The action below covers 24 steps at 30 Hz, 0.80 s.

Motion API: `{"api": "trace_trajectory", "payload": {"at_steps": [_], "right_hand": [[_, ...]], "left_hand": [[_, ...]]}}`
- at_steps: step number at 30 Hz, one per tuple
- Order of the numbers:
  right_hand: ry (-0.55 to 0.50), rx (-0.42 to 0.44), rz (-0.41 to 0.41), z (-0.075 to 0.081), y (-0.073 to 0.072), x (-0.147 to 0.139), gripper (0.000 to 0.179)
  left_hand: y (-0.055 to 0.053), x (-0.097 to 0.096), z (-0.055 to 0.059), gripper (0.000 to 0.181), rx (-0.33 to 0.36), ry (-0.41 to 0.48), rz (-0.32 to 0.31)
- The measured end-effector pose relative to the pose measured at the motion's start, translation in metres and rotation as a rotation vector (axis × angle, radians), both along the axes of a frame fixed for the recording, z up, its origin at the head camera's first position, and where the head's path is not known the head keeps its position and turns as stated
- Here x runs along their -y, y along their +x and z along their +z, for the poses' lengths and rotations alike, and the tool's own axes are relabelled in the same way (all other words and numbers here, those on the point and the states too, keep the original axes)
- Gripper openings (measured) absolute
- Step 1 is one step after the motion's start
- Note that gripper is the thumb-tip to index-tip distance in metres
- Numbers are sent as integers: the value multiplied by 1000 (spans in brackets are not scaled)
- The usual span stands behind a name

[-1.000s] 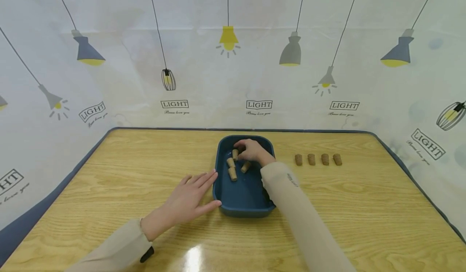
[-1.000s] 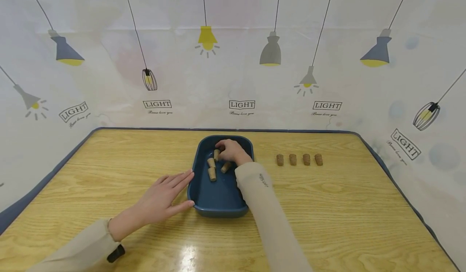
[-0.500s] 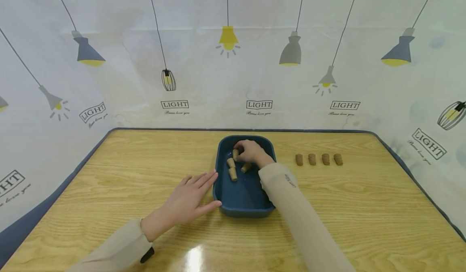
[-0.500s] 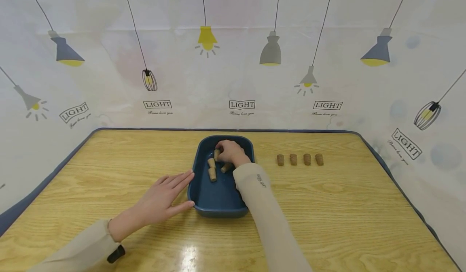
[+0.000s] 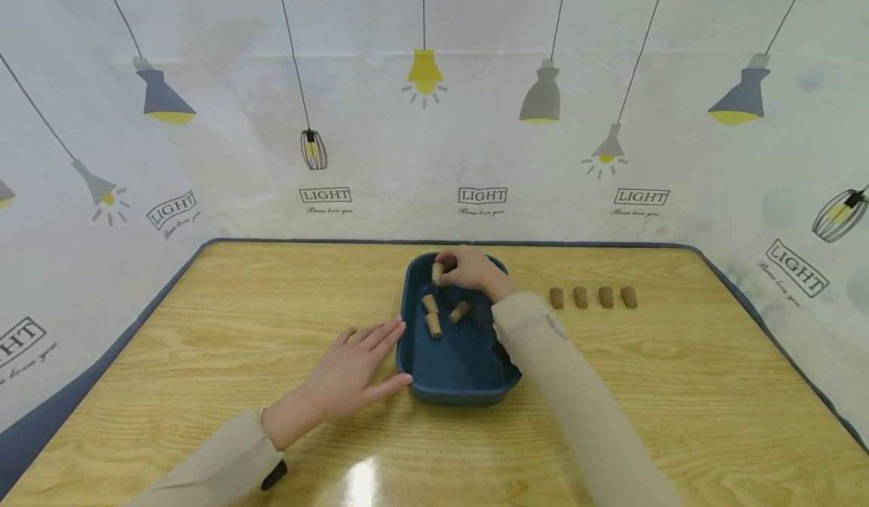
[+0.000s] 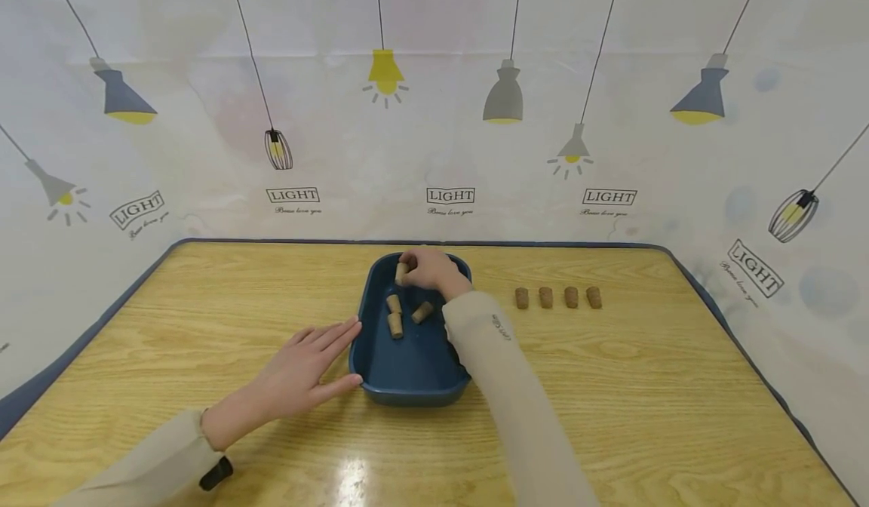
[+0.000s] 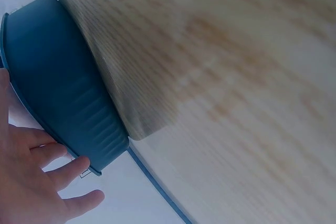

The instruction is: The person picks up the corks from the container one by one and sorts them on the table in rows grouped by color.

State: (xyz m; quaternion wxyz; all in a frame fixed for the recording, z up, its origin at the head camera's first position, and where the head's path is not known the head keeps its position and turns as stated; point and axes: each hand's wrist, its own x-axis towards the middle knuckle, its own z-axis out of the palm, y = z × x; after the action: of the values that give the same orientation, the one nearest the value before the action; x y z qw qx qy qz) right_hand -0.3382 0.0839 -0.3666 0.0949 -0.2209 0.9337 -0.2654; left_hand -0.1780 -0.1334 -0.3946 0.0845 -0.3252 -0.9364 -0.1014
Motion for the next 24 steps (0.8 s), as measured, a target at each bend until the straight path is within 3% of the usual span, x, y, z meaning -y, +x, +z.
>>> {"api": "trace_trajectory", "payload": {"at_steps": [12,24], "right_hand": [[-1,-77,104,36,8,-9,41],[7,-124,176,35,16,-43,43]], "left_hand": [[-1,-1,0,73,2,-14,3],[0,-1,0,73,-6,-12,4]]}}
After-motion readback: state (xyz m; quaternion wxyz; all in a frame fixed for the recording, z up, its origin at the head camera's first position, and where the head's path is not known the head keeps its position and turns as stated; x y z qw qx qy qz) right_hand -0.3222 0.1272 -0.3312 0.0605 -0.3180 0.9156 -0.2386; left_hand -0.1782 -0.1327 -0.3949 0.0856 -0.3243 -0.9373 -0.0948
